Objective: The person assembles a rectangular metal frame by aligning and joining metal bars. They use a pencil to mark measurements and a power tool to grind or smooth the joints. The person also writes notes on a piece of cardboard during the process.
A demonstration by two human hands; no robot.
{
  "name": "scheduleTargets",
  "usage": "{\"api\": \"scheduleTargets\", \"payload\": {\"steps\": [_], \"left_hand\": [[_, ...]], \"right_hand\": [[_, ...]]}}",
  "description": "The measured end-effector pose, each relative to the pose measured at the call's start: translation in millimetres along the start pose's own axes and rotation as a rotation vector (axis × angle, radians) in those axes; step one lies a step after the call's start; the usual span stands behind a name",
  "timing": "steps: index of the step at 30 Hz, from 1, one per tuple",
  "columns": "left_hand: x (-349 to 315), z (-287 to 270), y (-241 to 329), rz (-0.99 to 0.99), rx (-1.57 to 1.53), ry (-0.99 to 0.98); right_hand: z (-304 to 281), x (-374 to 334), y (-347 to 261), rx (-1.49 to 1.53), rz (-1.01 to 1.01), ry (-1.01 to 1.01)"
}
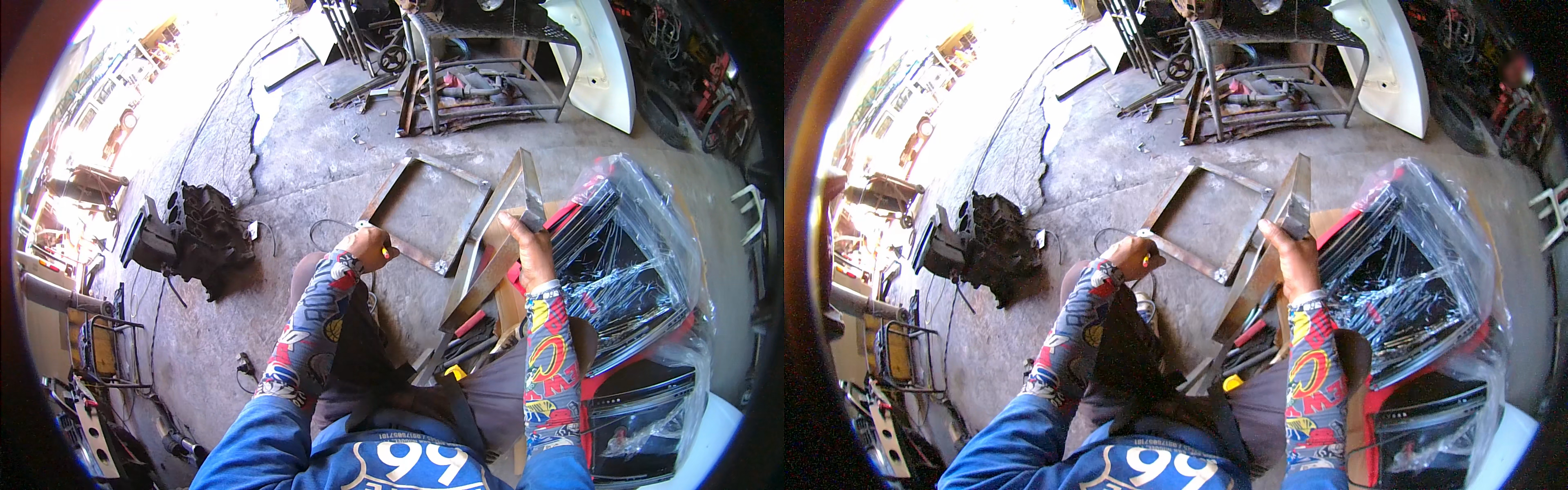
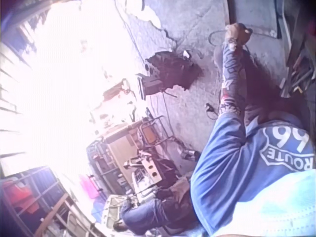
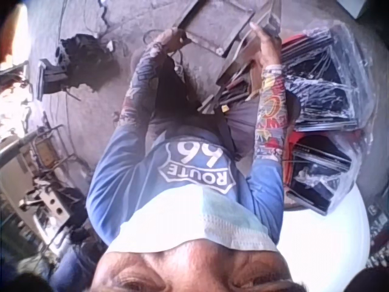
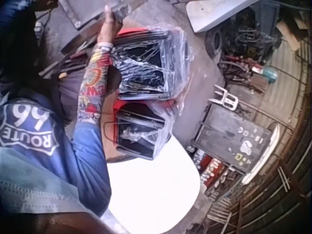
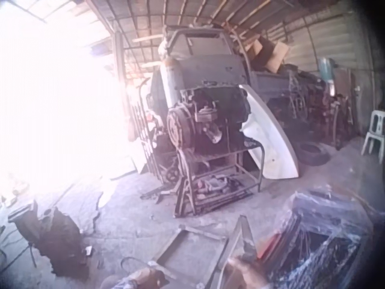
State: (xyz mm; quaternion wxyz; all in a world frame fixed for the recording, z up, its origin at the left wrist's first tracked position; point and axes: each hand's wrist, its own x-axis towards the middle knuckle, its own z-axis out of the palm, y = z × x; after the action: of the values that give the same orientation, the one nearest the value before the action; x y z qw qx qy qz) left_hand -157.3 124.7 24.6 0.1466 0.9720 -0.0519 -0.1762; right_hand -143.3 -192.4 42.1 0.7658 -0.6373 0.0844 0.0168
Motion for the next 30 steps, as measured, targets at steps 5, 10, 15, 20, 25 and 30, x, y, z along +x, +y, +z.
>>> {"api": "scheduleTargets", "payload": {"steps": [5, 10, 15, 20, 25, 30], "left_hand": [[3, 3, -2, -0.007, 0.01, -0.003], [7, 6, -6, -0.034, 0.016, -0.041], [4, 7, -8, 0.057, -0.023, 0.042], [5, 10, -12, 0.103, -0.022, 0.054], [8, 7, -7, 0.025, 0.144, -0.03], [3, 2, -3, -0.05, 0.065, -0.073]], "right_hand": [[0, 0, -1, -0.004, -0.005, -0.005], [0, -1, -3, 0.021, -0.014, -0.002], [-2, -1, -3, 0.021, -0.016, -0.003], [-7, 4, 1, 0.052, -0.009, 0.025], [-7, 6, -1, 0.004, -0.05, 0.034], [-11, 7, 1, 0.028, 0.02, 0.086]]}}
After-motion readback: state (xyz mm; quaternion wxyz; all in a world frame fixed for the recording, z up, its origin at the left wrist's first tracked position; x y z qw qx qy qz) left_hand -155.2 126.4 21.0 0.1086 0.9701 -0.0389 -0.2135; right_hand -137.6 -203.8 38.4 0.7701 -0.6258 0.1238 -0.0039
